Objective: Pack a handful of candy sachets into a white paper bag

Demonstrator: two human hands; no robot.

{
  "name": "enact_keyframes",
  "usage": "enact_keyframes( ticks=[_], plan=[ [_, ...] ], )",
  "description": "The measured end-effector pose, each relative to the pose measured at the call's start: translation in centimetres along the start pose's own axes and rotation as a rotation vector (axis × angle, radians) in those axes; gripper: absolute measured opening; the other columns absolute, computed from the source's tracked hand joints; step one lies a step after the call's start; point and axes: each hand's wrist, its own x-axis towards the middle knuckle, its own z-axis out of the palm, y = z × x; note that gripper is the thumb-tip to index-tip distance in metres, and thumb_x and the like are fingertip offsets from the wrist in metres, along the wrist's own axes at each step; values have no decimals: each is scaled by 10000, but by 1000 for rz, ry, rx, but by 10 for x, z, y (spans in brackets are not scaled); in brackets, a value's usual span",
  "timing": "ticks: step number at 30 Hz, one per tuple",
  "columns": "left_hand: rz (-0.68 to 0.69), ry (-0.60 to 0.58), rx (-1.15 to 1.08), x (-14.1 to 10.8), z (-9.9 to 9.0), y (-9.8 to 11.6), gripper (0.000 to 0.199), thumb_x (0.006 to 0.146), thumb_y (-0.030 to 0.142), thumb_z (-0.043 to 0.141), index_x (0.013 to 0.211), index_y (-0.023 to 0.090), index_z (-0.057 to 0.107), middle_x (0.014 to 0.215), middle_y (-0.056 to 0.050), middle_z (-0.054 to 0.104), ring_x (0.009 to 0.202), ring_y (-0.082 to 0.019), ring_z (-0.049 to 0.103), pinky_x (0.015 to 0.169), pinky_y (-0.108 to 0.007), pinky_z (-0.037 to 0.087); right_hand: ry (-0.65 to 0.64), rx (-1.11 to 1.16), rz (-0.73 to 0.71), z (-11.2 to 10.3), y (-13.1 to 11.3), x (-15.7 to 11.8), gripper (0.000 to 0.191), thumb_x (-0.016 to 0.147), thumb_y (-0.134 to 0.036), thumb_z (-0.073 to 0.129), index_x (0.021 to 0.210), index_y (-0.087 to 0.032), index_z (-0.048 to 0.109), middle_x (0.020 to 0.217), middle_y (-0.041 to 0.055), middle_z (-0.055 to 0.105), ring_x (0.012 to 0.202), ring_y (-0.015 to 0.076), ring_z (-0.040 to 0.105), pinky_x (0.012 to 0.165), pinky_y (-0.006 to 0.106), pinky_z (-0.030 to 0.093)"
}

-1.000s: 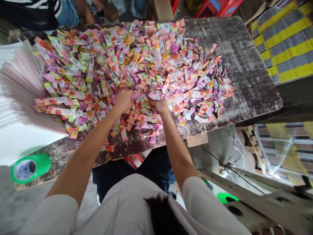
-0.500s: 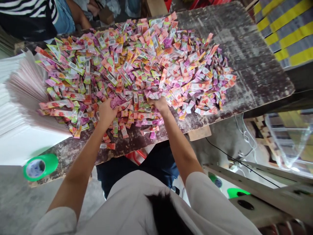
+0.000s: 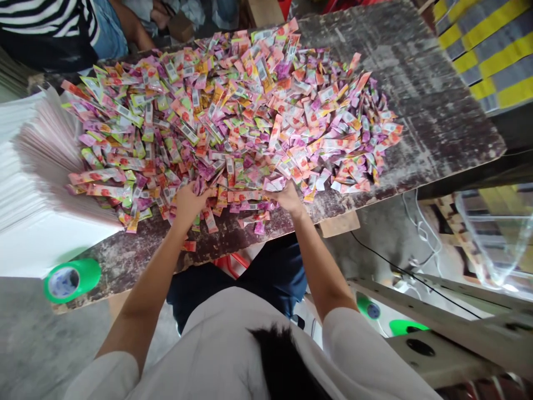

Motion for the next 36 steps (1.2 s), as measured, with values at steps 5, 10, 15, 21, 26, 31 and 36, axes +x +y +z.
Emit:
enact_keyframes(
  ticks=[5, 10, 15, 21, 26, 31, 36],
  plan=[
    [14, -58, 40, -2, 5, 1, 260, 763, 447, 663, 847, 201, 666, 819, -71, 709, 847, -265, 672, 770, -332, 492, -111, -149, 18, 27, 4, 6, 414, 500, -395, 853, 793, -171, 664, 790, 39, 693, 812, 232, 649, 773, 341, 540],
    [5, 184, -16, -17, 3, 13, 357, 867, 535, 529, 915, 194, 624, 820, -65, 666, 809, -221, 629, 773, -323, 473, 65, -174, 123, 27, 15, 10, 325, 561, -394, 790, 740, -167, 642, 757, 42, 681, 751, 224, 632, 711, 334, 522],
    [8, -3, 115, -17, 16, 27, 332, 851, 501, 573, 956, 190, 627, 867, -92, 693, 887, -264, 662, 796, -345, 473, 47, -120, 135, 29, 19, 5, 355, 528, -428, 790, 720, -170, 640, 720, 20, 669, 719, 210, 623, 679, 321, 510],
    [-65, -95, 216, -7, 50, 42, 466, 798, 423, 652, 1157, 135, 575, 1033, -219, 704, 1011, -366, 667, 817, -423, 489, 60, -70, 123, 40, 16, -2, 382, 515, -418, 795, 781, -176, 665, 779, 29, 698, 746, 210, 642, 710, 329, 521],
    [-91, -35, 81, -4, 32, 25, 383, 748, 343, 679, 1082, 167, 615, 1040, -171, 716, 1036, -336, 663, 875, -436, 502, 123, -31, 131, 25, 7, -16, 334, 506, -411, 798, 663, -188, 603, 661, 4, 634, 642, 179, 600, 640, 319, 519],
    [-276, 100, -617, -21, -24, -35, 449, 572, 279, 763, 995, 180, 649, 987, -68, 727, 941, -269, 690, 821, -419, 581, 213, 106, 167, -1, 10, -33, 346, 586, -441, 764, 579, -219, 499, 473, -41, 494, 405, 121, 453, 407, 273, 402],
    [-543, 14, -1163, -44, -38, -75, 225, 586, 170, 661, 806, 214, 658, 800, -24, 721, 834, -231, 710, 723, -379, 625, 242, 289, 179, 15, 7, -40, 348, 602, -429, 735, 604, -231, 450, 456, -65, 428, 376, 103, 405, 390, 267, 386]
  ],
)
